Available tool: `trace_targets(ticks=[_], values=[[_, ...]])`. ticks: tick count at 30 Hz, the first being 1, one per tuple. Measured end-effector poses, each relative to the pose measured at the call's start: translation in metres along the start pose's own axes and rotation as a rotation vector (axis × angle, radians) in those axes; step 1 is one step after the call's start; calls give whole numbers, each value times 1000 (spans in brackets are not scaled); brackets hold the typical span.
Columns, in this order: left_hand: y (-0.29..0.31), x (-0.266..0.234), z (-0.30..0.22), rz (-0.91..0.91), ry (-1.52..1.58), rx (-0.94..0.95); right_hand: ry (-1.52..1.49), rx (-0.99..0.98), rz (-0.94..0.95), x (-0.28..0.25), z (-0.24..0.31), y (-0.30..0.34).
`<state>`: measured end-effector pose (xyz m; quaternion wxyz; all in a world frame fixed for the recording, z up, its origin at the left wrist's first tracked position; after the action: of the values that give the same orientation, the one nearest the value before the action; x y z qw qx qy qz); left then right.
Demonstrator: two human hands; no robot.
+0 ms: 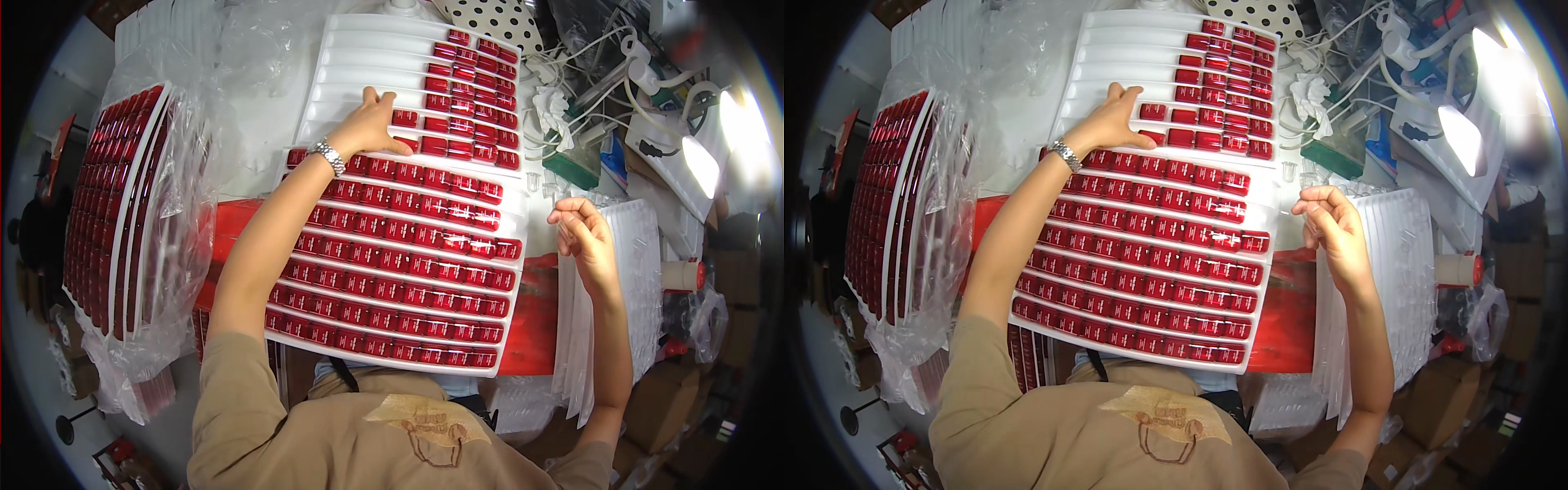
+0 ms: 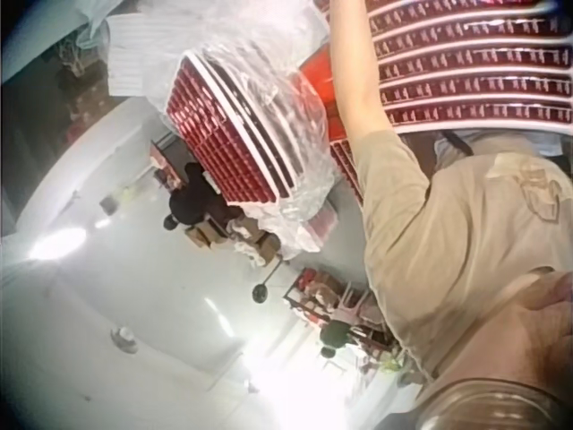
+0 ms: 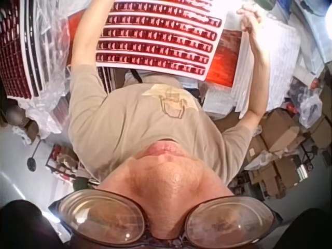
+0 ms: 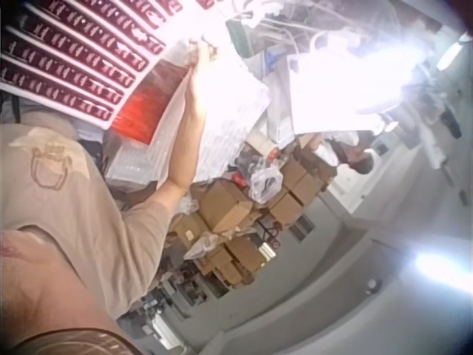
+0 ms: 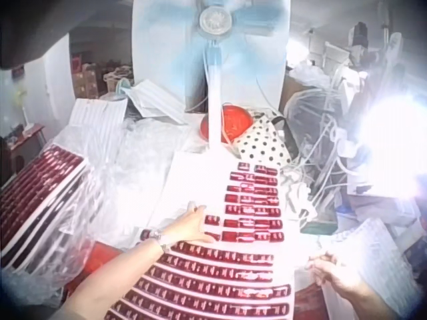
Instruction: Inspecting and organizing red components into plastic trays at a factory workstation.
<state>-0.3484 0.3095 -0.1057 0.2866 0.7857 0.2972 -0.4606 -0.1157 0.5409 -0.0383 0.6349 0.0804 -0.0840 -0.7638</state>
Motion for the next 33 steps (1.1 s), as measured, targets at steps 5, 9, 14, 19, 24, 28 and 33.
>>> trace_targets(ticks=[5, 9, 14, 19, 24, 28, 33], values=[[-2, 16, -8, 14, 270, -31, 42, -73, -90, 10, 17, 8], [36, -26, -58, -450, -101, 23, 95, -161, -37, -2, 33, 23], [97, 38, -200, -264, 86, 596, 132, -179, -69, 2, 34, 32], [100, 60, -220, -286, 60, 652, 48, -178, 60, 3, 34, 60], [118, 76, -228, 481, 1362, 485, -306, -158, 295, 19, 20, 73], [154, 93, -246, 847, 1530, 460, -188, -152, 319, 49, 25, 78], [146, 95, -253, 572, 1342, 448, -235, -212, 359, 39, 34, 91]])
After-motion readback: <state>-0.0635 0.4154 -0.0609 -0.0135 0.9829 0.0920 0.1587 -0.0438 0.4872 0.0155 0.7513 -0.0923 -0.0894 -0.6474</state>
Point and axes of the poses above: each hand's wrist, its own y-axis away from the middle knuckle, its own x-axis out of the palm, z = x × y, the point moved 9 cm from there along -y, towards the middle knuckle, and after that the axes turned 3 degrees about z, right-handed, at the moved point
